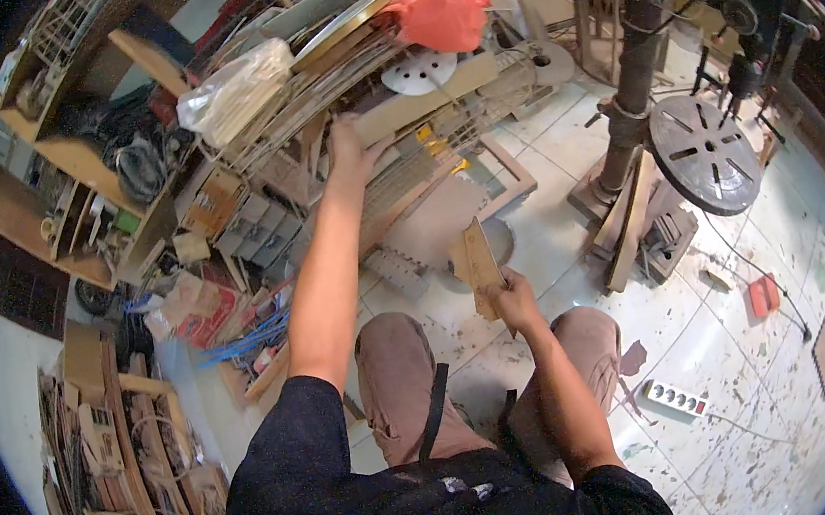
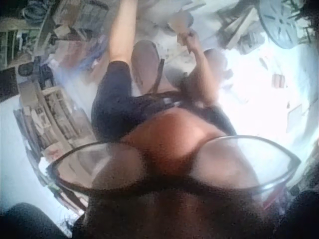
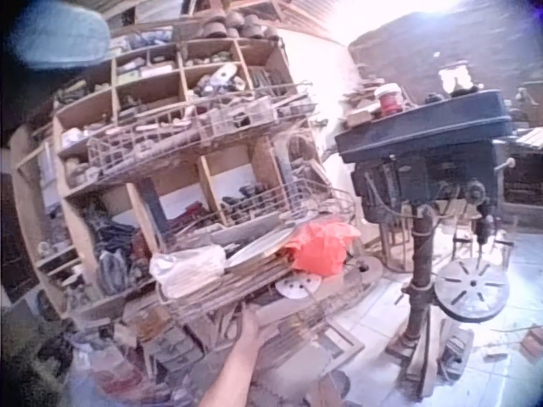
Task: The person picks up several strips of wood from a pile, aligns them together on a workbench, and secures them by hand using several metal clamps.
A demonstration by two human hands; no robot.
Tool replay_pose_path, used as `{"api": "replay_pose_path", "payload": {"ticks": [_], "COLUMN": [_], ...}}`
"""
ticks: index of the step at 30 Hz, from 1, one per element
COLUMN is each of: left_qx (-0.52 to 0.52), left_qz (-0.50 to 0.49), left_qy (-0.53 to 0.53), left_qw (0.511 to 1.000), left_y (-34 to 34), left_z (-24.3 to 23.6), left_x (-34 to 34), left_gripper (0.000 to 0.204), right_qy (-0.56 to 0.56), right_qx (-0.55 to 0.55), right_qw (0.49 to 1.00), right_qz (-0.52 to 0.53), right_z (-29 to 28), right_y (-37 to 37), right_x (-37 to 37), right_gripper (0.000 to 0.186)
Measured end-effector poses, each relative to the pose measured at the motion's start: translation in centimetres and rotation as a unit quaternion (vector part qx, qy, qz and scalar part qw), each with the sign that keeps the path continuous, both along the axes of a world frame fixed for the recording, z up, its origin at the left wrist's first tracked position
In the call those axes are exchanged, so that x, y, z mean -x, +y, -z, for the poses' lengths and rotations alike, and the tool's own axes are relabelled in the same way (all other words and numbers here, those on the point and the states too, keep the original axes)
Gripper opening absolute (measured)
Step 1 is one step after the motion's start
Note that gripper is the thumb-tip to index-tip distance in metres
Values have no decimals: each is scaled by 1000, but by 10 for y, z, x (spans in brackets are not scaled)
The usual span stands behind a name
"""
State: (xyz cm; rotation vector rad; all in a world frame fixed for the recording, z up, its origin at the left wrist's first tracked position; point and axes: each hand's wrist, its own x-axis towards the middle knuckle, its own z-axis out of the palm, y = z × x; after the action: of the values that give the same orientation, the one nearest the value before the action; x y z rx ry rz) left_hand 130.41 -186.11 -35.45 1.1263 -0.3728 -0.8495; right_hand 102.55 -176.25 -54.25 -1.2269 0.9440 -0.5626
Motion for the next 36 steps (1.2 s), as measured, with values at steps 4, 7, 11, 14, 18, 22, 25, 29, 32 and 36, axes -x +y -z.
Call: {"api": "replay_pose_path", "payload": {"ticks": [4, 7, 11, 14, 18, 22, 25, 29, 32, 36], "left_qx": [-17, -9, -54, -15, -38, -94, -111, -91, -98, -97], "left_qz": [7, 30, -18, -2, 10, 4, -5, -37, -53, -68], "left_qy": [-24, -10, 19, -75, -130, -151, -169, -108, -85, -118], "left_qw": [1000, 999, 998, 997, 991, 984, 979, 989, 990, 986], "left_y": [19, 27, 14, 24, 30, 42, 59, 58, 55, 70], "left_z": [-21, -19, -29, -24, -25, -32, -34, -24, -19, -4], "left_x": [7, -13, -3, -36, -47, -51, -70, -60, -66, -115], "left_gripper": [27, 28, 28, 33, 38, 37, 37, 35, 35, 36], "right_qy": [-33, -68, -51, -53, -65, -39, -18, -26, -26, 18], "right_qx": [43, 40, 52, 44, 46, 53, 65, 48, 38, 95], "right_qw": [998, 997, 997, 997, 996, 997, 998, 997, 998, 995], "right_qz": [-26, -10, 36, 37, 30, 34, 19, 48, 52, 22], "right_z": [25, 32, 18, 16, 20, 18, 6, -6, -5, -5], "right_y": [-7, -6, -13, -8, -10, -12, -6, -6, -8, -3], "right_x": [-12, -13, 3, -1, -5, -2, -1, 5, 8, 3], "right_gripper": [18, 18, 19, 20, 20, 19, 19, 17, 19, 18]}}
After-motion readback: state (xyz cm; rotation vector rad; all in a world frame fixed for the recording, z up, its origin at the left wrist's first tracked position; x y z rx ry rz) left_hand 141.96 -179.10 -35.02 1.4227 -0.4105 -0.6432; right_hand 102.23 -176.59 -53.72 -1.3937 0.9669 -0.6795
